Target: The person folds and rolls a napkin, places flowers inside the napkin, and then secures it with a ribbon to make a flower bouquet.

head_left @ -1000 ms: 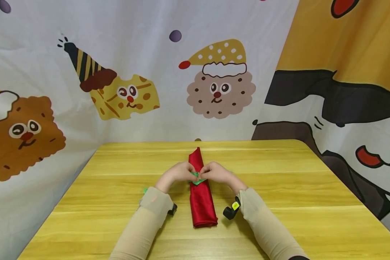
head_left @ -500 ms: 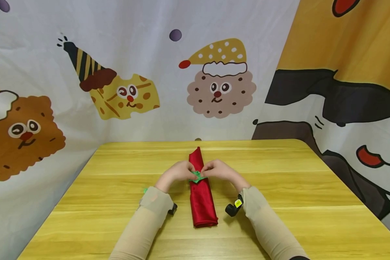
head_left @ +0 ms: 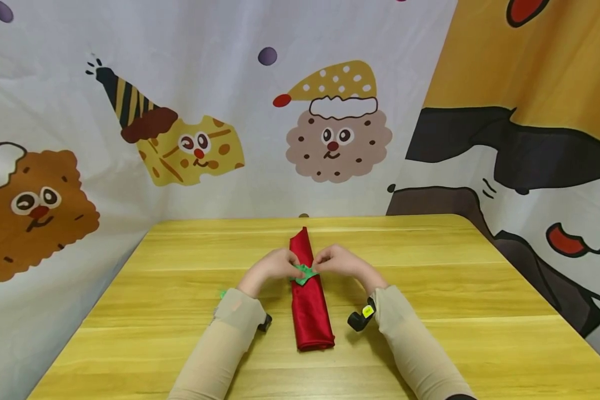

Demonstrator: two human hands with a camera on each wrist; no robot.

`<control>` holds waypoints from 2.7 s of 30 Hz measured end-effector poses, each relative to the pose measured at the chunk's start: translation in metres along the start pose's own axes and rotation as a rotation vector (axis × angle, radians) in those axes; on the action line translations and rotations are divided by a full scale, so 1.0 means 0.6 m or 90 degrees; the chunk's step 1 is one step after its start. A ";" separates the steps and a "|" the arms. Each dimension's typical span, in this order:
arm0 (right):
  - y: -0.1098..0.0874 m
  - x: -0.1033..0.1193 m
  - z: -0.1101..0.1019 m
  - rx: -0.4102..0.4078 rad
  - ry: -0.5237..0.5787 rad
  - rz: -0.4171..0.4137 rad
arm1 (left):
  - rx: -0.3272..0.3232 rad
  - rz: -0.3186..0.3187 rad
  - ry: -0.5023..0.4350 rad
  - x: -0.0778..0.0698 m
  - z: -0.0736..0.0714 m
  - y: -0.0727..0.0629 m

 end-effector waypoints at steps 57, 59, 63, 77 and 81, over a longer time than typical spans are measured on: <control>-0.002 0.001 -0.001 -0.016 0.005 0.003 | 0.003 0.000 -0.004 0.000 0.003 -0.001; -0.002 0.000 -0.005 -0.020 0.009 0.004 | 0.000 -0.005 0.001 0.001 0.002 -0.001; -0.002 -0.003 -0.009 -0.027 0.013 0.007 | -0.004 -0.011 0.008 0.002 0.001 -0.001; 0.000 -0.004 -0.004 -0.031 0.006 0.006 | 0.006 -0.009 -0.001 -0.001 0.003 -0.002; 0.002 0.004 0.009 -0.018 -0.003 -0.004 | 0.004 -0.004 0.003 -0.002 0.003 -0.001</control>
Point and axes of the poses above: each hand's wrist, its own y-axis towards the middle knuckle, its own z-axis out of the palm, x = y × z, the point moved 7 cm from there along y, towards the middle knuckle, and after that the axes turned 12 degrees about y, right-handed, at the moved point
